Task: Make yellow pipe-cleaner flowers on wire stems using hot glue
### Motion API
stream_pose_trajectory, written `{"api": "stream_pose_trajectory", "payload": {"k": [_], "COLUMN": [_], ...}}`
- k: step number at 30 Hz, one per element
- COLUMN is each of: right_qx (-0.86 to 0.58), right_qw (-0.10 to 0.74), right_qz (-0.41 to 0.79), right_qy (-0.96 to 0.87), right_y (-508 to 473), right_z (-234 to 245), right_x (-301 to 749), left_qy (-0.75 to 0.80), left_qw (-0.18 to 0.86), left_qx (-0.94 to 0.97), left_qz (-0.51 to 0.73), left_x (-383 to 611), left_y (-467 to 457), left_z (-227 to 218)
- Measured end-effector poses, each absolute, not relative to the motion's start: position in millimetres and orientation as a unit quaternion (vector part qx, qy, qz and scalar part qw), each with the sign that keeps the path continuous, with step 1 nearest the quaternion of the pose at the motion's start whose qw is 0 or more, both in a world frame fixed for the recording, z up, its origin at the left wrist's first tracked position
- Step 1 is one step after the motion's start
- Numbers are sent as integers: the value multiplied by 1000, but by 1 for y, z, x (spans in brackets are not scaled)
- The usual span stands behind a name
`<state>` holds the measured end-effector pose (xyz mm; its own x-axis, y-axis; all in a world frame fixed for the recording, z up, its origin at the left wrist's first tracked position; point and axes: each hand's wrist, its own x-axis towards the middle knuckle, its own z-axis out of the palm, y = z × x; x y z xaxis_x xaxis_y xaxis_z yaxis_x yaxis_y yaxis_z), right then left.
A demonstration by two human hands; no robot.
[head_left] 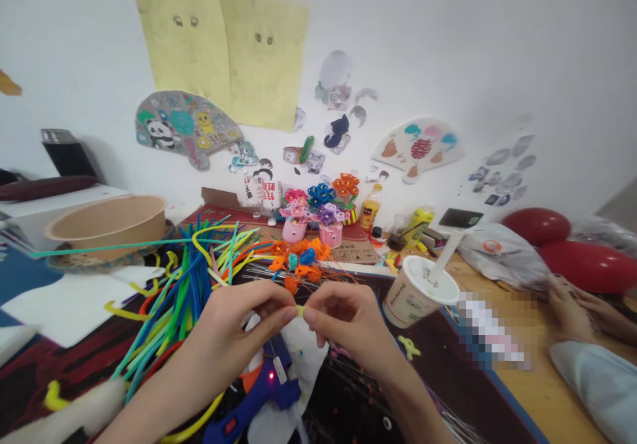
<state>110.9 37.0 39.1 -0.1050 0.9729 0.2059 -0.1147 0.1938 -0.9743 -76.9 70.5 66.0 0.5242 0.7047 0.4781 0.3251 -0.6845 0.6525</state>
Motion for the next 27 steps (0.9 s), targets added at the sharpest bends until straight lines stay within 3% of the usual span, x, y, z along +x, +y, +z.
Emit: {"api": "stream_pose_trajectory", "payload": {"k": [4, 11, 27], "right_qx": [-399, -394, -388], "right_qw": [536, 534, 546], "right_qz": [493, 501, 549], "right_qy": [-557, -556, -501], "right_y": [36, 36, 37], "right_z": [38, 35, 28], "right_x": [109, 108, 104], "left_qy": [335, 291, 248], "left_qw": [362, 222, 127], "left_qx": [802, 834, 855], "left_qz": [337, 412, 437], "left_x": [-77, -78, -79], "left_y": [70, 68, 64], "left_z": [64, 60, 56]}}
